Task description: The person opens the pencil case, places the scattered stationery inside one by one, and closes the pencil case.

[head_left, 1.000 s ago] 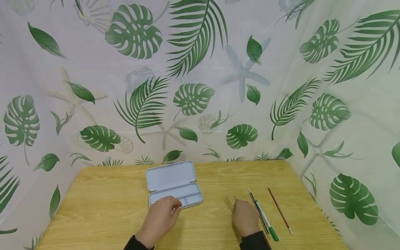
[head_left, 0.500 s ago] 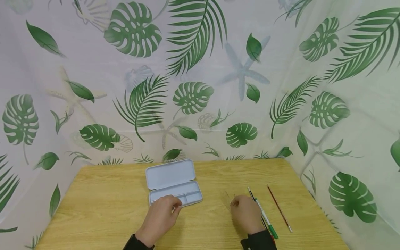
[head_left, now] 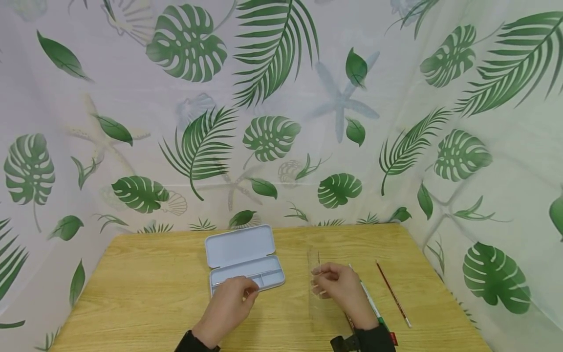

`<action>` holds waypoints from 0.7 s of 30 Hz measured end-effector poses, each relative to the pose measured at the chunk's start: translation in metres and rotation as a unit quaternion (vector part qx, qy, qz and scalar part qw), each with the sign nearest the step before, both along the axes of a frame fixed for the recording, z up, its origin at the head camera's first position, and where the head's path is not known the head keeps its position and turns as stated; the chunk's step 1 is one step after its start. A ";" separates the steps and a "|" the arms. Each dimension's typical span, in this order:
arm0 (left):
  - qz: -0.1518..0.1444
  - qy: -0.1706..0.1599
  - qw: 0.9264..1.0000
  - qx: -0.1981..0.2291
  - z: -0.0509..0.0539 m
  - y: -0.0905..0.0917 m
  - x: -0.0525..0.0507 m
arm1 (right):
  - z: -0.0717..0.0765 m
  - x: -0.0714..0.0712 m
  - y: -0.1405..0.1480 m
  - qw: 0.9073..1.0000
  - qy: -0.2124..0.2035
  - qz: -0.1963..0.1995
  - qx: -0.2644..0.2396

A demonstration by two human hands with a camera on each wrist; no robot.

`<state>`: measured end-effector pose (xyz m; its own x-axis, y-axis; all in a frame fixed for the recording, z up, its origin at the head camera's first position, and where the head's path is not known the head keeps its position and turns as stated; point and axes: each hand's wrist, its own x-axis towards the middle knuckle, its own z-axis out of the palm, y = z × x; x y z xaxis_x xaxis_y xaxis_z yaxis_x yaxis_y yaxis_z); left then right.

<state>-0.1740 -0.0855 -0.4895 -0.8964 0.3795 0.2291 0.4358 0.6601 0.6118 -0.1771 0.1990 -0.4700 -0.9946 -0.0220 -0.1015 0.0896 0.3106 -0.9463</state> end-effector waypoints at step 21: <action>-0.040 -0.123 0.981 0.147 -0.002 0.021 0.008 | 0.003 0.009 -0.033 0.987 0.013 0.054 -0.148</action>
<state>-0.1657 -0.0645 -0.4919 -0.9082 0.4011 0.1197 0.2945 0.4093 0.8636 -0.1678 0.1659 -0.4669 -0.9870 -0.1527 -0.0496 0.0461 0.0258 -0.9986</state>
